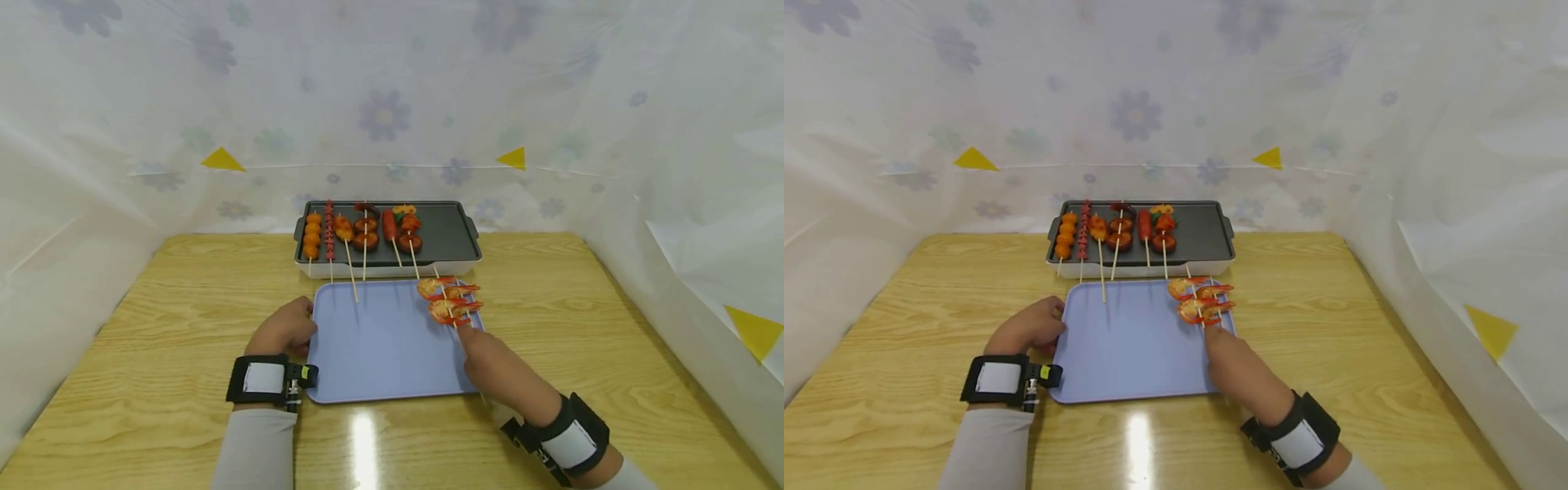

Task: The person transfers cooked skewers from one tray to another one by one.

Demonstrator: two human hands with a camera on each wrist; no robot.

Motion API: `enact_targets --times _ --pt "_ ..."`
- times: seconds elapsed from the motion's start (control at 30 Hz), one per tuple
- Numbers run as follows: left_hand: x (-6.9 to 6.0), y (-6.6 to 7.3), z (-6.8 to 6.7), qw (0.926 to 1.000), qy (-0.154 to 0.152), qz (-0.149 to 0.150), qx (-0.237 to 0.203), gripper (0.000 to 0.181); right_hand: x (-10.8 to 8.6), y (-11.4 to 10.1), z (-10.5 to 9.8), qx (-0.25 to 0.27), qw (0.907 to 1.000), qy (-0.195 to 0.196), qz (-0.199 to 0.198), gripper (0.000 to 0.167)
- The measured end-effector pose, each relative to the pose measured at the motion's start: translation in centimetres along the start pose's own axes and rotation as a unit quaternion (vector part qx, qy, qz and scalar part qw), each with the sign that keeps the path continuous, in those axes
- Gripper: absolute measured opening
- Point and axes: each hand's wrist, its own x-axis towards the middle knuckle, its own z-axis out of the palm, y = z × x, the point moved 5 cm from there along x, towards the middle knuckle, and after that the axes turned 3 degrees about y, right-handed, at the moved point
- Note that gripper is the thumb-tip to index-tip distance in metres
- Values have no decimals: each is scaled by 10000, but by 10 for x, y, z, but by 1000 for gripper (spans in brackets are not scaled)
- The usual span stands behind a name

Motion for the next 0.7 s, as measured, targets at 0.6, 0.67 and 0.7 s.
enact_targets --times 0.6,0.67,0.7 --pt "0 -1 0 10000 -14 -70 -55 49 10 -4 11 -8 9999 -116 126 22" --pt "1 -2 0 9999 -22 -70 -82 49 12 -4 12 -95 9999 -74 96 19" --pt "1 -2 0 9999 -28 -70 -100 49 12 -4 13 -142 9998 -61 89 17"
